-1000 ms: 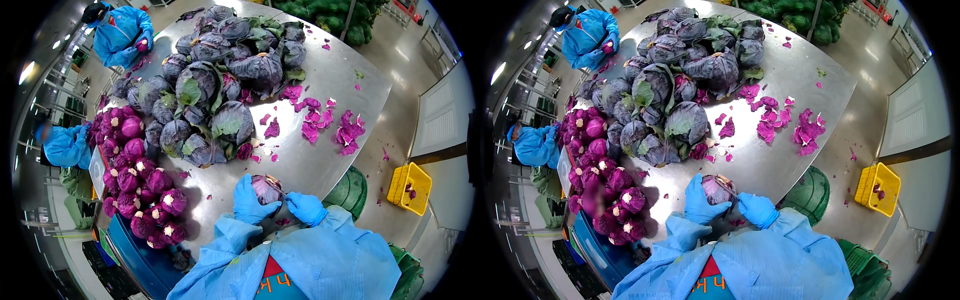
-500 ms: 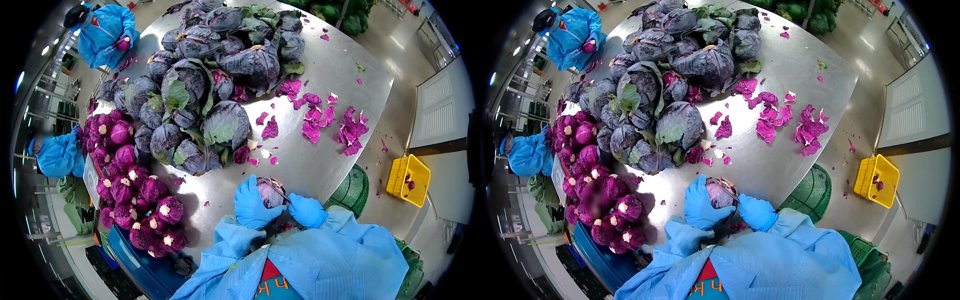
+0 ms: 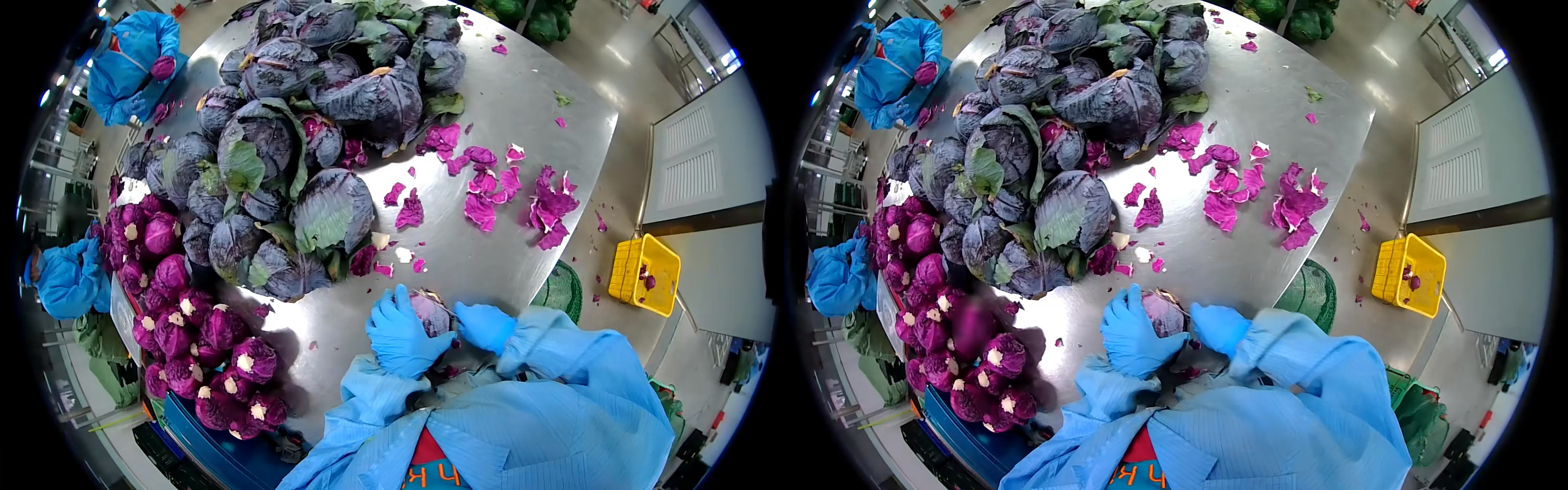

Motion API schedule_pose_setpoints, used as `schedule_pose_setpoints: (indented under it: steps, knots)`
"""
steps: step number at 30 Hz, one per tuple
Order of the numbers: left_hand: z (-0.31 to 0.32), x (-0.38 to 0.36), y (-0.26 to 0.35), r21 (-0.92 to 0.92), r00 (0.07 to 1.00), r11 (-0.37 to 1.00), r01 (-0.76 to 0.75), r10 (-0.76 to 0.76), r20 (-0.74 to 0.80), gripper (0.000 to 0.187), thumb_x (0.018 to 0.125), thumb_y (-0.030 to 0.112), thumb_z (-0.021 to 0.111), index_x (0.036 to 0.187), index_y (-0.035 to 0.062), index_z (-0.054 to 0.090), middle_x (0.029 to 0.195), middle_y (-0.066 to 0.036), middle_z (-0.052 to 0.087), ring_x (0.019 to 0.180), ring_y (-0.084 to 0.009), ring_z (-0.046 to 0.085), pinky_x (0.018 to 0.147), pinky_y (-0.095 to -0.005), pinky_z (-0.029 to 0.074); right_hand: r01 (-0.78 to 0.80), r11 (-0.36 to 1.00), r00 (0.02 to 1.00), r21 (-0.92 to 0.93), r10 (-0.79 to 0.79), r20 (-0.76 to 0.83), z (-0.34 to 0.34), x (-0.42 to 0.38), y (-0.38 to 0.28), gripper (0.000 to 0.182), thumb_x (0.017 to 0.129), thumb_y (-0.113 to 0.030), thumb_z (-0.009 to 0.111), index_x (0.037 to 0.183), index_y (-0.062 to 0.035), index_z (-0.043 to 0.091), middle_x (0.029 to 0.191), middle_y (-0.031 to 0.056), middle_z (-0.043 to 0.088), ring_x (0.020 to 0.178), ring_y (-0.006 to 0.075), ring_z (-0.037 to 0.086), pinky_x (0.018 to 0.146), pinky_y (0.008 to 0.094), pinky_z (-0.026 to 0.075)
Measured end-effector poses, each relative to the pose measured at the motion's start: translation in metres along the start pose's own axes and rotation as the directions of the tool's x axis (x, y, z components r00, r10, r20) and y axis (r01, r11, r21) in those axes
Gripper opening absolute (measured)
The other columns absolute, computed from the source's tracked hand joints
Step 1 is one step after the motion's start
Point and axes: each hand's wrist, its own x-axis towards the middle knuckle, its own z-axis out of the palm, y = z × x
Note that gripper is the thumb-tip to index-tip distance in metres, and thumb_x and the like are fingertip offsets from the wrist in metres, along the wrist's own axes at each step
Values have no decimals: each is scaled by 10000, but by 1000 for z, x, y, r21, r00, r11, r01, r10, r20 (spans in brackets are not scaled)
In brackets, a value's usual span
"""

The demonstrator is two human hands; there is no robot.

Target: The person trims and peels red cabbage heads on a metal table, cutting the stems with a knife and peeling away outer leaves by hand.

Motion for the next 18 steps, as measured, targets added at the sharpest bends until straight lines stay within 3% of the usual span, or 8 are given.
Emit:
schedule_pose_setpoints:
  steps: [1, 5, 9, 11, 12, 13, 15, 18]
  knots:
    - [-1, 1, 1, -30, 999, 999, 17, -16, 32, 1129, 473, 554, 840, 1360, 15, 396, 1257, -201, 484, 1175, -360, 465, 966, -459, 378, 20, 1000, 1000, 0, -20, -16, 11, 14, 4, 261, 888, -242, 531, 1029, -28, 486, 798, 252, 630, 760, 447, 631, 664, 530, 500]
    - [-5, -15, 7, 38, 987, 991, -128, 131, -94, 1083, 483, 506, 851, 1346, 20, 414, 1249, -197, 484, 1152, -367, 478, 942, -444, 405, 29, 997, 999, -70, -32, -39, 11, 55, 8, 298, 881, -282, 545, 1060, -44, 554, 858, 237, 657, 826, 414, 652, 718, 491, 524]
    - [-7, -30, -46, -226, 969, 950, -216, 181, -166, 1056, 518, 458, 874, 1359, 16, 413, 1298, -203, 457, 1194, -374, 457, 1006, -450, 387, 66, 978, 975, 196, -21, -222, 13, 42, 15, 296, 867, -314, 560, 979, -43, 599, 884, 242, 655, 809, 425, 636, 696, 490, 508]
    - [3, -44, -86, -394, 941, 863, -316, 231, -247, 1077, 522, 464, 885, 1372, 17, 399, 1328, -208, 437, 1231, -374, 436, 1050, -442, 365, -171, 801, 976, 573, 218, -14, 0, 30, 12, 301, 866, -303, 562, 1002, -43, 626, 828, 233, 656, 762, 386, 655, 666, 451, 513]
    - [9, -56, -100, -514, 959, 815, -269, 176, -222, 1143, 499, 467, 895, 1421, 61, 355, 1388, -219, 372, 1294, -396, 359, 1093, -477, 305, -48, 823, 941, 566, 227, -250, 31, 35, 38, 322, 875, -304, 562, 1030, -32, 635, 767, 210, 652, 658, 306, 649, 623, 393, 514]
    - [13, -64, -108, -555, 964, 792, -252, 155, -217, 1144, 498, 458, 899, 1423, 65, 353, 1397, -220, 357, 1304, -397, 347, 1100, -476, 297, -89, 698, 891, 710, 374, -256, 23, 22, 23, 287, 889, -274, 571, 1041, -41, 641, 743, 174, 651, 651, 246, 647, 619, 361, 518]
    - [22, -81, -121, -645, 974, 733, -216, 112, -198, 1147, 495, 441, 905, 1428, 73, 348, 1414, -222, 325, 1324, -398, 323, 1113, -474, 282, -66, 491, 864, 868, 463, -197, -6, -14, -1, 202, 886, -175, 601, 1042, -57, 651, 780, 143, 674, 692, 247, 664, 636, 358, 528]
    - [39, -96, -124, -702, 982, 699, -136, 3, -187, 1137, 507, 441, 902, 1427, 67, 349, 1419, -230, 306, 1335, -403, 313, 1119, -477, 271, 208, 718, 761, 665, 308, -571, -11, -28, -33, 218, 860, -81, 623, 1074, -95, 664, 945, 136, 681, 832, 262, 675, 685, 358, 529]
